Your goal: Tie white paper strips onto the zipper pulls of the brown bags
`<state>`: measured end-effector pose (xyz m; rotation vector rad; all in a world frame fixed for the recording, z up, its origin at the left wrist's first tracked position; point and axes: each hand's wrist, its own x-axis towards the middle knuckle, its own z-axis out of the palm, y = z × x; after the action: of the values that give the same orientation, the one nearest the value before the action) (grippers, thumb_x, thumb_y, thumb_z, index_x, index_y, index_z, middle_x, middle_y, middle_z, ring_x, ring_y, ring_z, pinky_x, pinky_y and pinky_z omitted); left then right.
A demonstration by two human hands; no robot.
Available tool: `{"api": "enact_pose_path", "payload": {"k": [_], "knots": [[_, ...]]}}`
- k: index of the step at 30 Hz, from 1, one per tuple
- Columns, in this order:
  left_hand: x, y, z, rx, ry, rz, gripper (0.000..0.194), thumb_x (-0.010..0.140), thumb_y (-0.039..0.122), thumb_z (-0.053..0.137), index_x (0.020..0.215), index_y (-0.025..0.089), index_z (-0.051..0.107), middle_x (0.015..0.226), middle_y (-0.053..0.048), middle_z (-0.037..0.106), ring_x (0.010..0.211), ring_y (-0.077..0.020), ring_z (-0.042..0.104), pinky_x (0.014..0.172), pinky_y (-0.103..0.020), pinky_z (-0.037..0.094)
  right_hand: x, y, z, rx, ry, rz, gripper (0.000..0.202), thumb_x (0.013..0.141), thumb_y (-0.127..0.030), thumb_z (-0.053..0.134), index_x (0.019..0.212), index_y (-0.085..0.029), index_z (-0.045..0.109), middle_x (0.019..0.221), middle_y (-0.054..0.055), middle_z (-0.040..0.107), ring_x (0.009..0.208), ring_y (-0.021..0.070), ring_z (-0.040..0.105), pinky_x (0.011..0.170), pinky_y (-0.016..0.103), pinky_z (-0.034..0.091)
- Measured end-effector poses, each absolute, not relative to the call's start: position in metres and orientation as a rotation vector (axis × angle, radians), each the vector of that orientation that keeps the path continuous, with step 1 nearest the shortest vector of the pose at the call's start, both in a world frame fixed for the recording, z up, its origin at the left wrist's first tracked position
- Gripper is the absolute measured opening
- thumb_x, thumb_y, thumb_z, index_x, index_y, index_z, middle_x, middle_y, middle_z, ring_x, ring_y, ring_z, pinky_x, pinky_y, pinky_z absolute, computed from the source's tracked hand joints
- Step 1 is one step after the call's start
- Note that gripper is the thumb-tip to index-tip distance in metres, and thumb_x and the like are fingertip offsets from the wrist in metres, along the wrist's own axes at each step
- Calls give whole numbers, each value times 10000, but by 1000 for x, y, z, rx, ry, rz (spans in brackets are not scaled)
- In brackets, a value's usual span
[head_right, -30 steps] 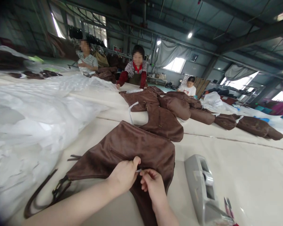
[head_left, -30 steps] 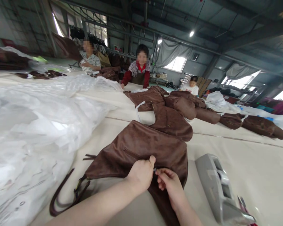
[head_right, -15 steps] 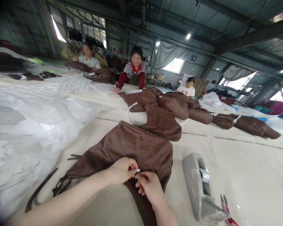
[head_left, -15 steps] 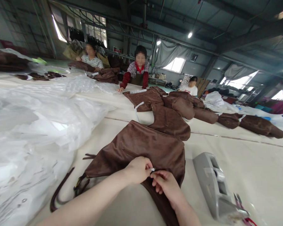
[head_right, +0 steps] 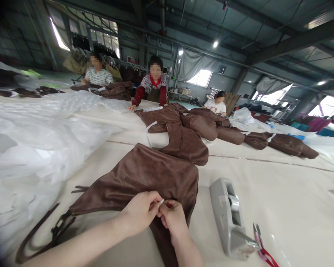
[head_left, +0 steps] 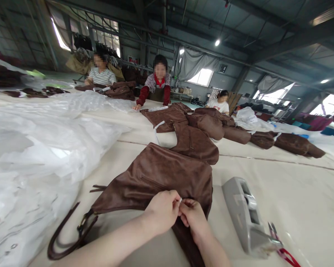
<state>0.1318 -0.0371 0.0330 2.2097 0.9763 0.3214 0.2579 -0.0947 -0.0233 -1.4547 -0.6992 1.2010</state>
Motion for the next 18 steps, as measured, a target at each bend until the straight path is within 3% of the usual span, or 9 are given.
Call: {"api": "enact_pose_path", "payload": {"k": [5,11,14,18], "knots": [[139,-50,22,2316,1072,314,188,878,205,345,946,198,520,834,-70,671,779,-208,640,675,-296,430,259,-100,-16,-982,-174,1479,150,569,-204,644,552,-140,509,523,-63,414,412,13,214,364,162,129],[137,-47,24,2363,1142,366,305,884,217,363,1177,177,433,898,-76,675,824,-211,647,695,-296,437,257,-100,-19,-828,-111,1530,231,619,-239,734,669,-132,535,565,-78,402,408,-2,178,363,148,100],[133,-42,30,2413,1207,290,241,895,298,367,978,172,555,828,-75,676,782,-213,649,669,-290,437,257,-100,-24,-822,-113,1526,247,607,-229,751,668,-131,532,558,-82,402,410,-1,184,363,151,106],[130,-38,36,2473,1155,214,439,920,390,304,686,186,614,727,-64,670,720,-206,637,647,-293,427,259,-101,-27,-811,-119,1542,227,634,-235,737,683,-127,542,565,-79,408,414,0,188,369,150,109]]}}
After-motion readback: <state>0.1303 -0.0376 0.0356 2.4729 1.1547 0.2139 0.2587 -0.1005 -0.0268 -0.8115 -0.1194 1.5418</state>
